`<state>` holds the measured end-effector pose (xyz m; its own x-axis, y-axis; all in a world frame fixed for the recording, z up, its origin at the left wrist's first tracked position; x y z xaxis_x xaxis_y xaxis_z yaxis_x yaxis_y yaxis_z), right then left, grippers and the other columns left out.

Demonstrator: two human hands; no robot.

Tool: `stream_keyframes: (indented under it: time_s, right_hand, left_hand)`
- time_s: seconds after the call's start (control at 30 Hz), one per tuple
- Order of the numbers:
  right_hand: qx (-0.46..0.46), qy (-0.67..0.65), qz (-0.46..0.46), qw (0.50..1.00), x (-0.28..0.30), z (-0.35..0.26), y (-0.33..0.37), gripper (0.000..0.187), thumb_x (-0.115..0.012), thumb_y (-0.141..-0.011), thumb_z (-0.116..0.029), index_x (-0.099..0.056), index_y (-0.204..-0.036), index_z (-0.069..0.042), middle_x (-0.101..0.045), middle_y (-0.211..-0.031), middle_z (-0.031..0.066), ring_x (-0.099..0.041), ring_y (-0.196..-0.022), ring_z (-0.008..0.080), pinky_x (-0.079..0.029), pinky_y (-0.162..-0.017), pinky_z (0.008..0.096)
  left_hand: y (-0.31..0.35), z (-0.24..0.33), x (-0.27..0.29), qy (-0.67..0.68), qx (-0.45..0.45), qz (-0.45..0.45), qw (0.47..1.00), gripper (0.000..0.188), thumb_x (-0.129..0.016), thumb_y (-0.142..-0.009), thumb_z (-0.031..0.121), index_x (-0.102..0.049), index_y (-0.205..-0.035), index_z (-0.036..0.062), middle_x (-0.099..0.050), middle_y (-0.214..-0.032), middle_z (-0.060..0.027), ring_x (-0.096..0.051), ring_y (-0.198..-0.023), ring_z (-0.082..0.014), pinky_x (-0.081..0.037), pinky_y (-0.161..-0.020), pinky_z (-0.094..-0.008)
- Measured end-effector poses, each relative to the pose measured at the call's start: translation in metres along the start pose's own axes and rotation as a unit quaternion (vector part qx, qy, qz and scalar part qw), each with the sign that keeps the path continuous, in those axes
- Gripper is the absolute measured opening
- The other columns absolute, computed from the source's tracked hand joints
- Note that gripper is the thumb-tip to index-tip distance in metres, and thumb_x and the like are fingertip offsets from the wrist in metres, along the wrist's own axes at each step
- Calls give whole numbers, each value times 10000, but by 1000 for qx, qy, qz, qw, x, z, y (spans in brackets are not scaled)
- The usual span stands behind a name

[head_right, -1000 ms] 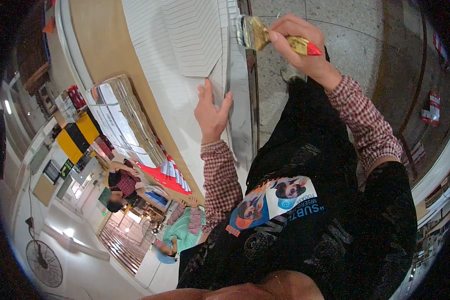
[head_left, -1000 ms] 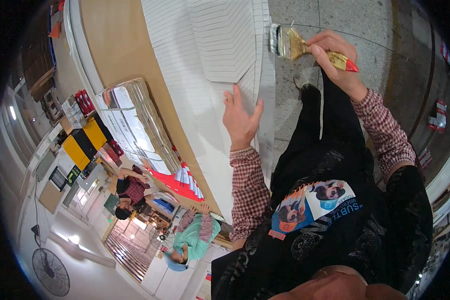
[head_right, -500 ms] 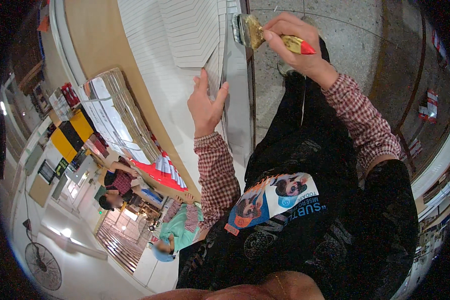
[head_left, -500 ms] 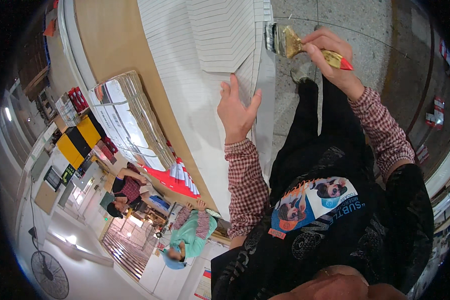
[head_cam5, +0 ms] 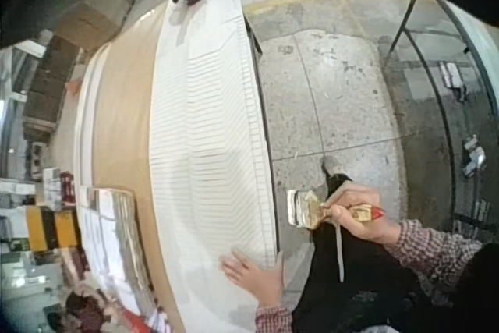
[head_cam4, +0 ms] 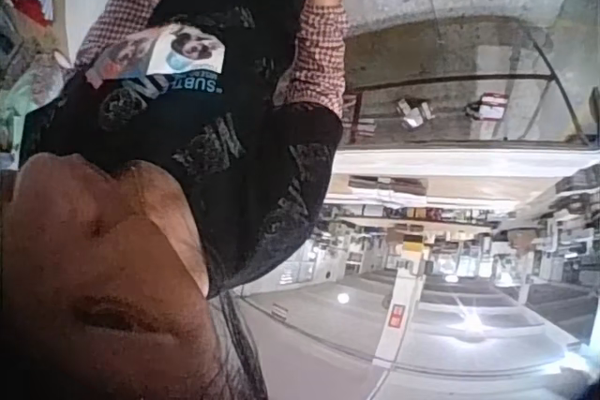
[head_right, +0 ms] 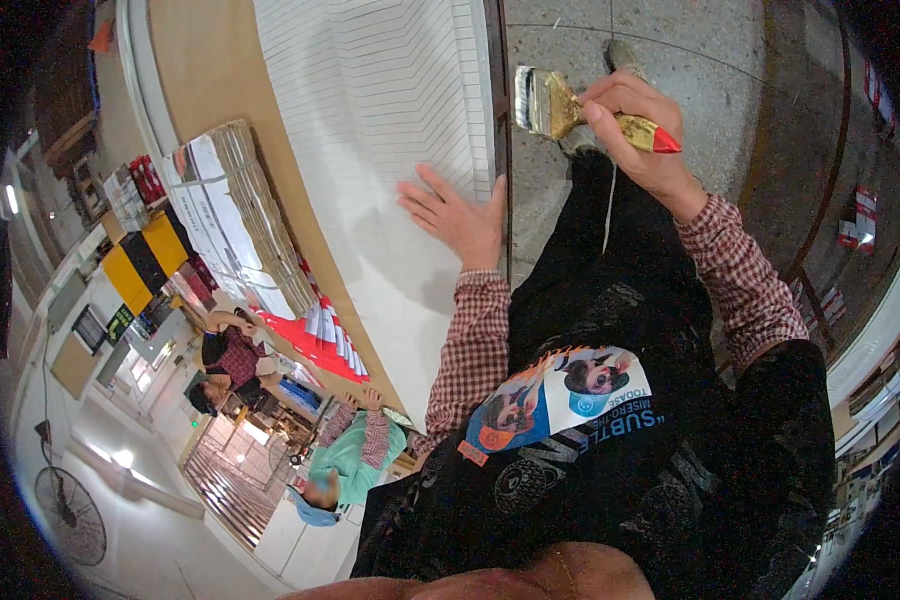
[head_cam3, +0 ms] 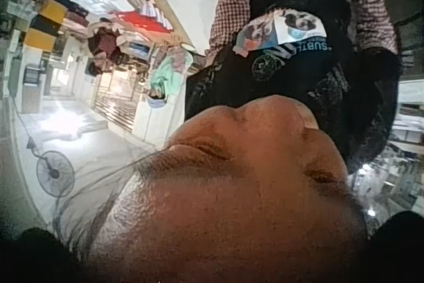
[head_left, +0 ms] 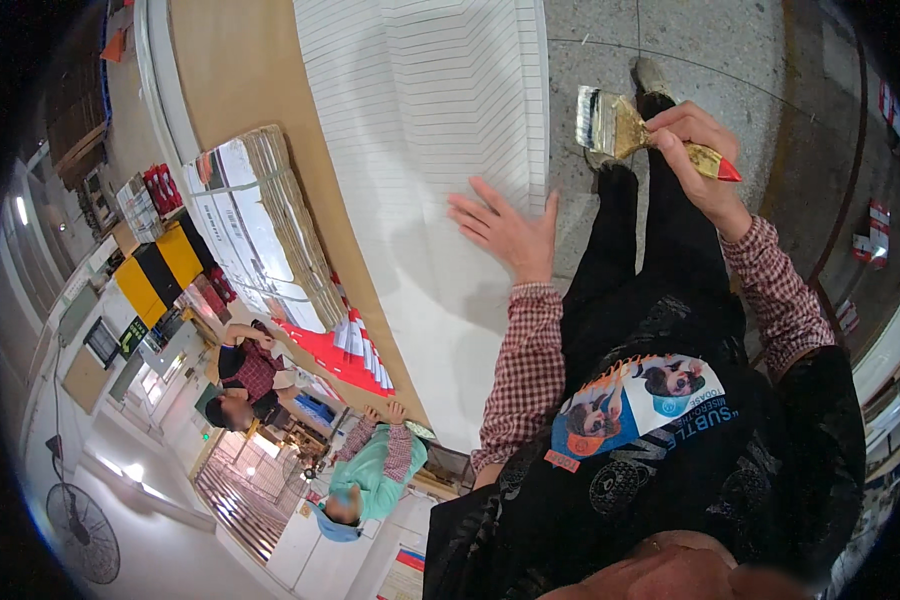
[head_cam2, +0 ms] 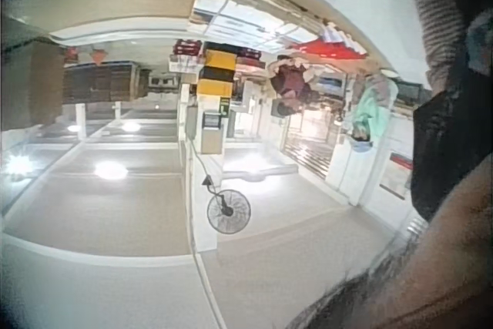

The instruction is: The person uses a paintbrush to apply a white adhesive substance from a container onto a long, white, corrugated sheet of material. The person repeatedly dips the brush into the container and spreads the adhesive along the length of the sheet, which is laid out on a workbench in a workshop environment.

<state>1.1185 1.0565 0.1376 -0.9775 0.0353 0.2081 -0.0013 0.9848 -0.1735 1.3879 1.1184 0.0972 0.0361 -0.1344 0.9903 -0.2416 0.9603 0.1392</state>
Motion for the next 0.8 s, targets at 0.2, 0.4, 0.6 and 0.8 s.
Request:
stream_keyframes:
  time_s: [0.2, 0.4, 0.6, 0.8]
  right_hand:
    - [25, 5, 0, 1000, -13, -2, 4, 140, -632, -886, -66, -611, -772, 14, -655, -860, 102, -614, -731, 170, -476, -650, 278]
    - [90, -3, 23, 996, -29, -7, -20, 114, -639, -889, -64, -622, -812, 18, -647, -849, 94, -609, -716, 169, -472, -639, 266]
    - [75, -10, -7, 997, -46, 3, -5, 114, -638, -885, -58, -622, -804, 20, -640, -827, 96, -606, -711, 168, -474, -639, 276]
    - [67, 6, 10, 998, -41, -15, -1, 130, -641, -881, -66, -610, -787, 17, -632, -807, 91, -603, -707, 165, -467, -627, 280]
  left_hand:
    - [-6, -22, 20, 60, -67, -79, 993, 965, -680, -793, 516, -261, -1475, -23, -247, -1450, -406, -242, -1342, -576, -261, -1115, -504]
    - [-24, -42, 45, 146, -115, -127, 974, 809, -676, -814, 454, -416, -1395, -44, -427, -1349, -393, -422, -1298, -472, -368, -1056, -431]
    - [-30, -43, 49, 155, -107, -144, 972, 776, -671, -808, 453, -462, -1358, -52, -470, -1298, -399, -481, -1246, -465, -415, -1012, -429]
    - [-30, -45, 45, 134, -118, -148, 973, 818, -656, -802, 491, -428, -1383, -39, -458, -1303, -405, -482, -1198, -536, -445, -964, -486]
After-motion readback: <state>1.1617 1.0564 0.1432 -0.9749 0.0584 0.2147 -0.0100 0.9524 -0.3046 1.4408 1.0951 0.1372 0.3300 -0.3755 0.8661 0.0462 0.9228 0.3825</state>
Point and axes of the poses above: each hand's wrist, its own y-axis away from the middle knuckle, its own x-axis out of the back of the hand, z = x × y, the point moved 5 cm from there along -y, towards the middle knuckle
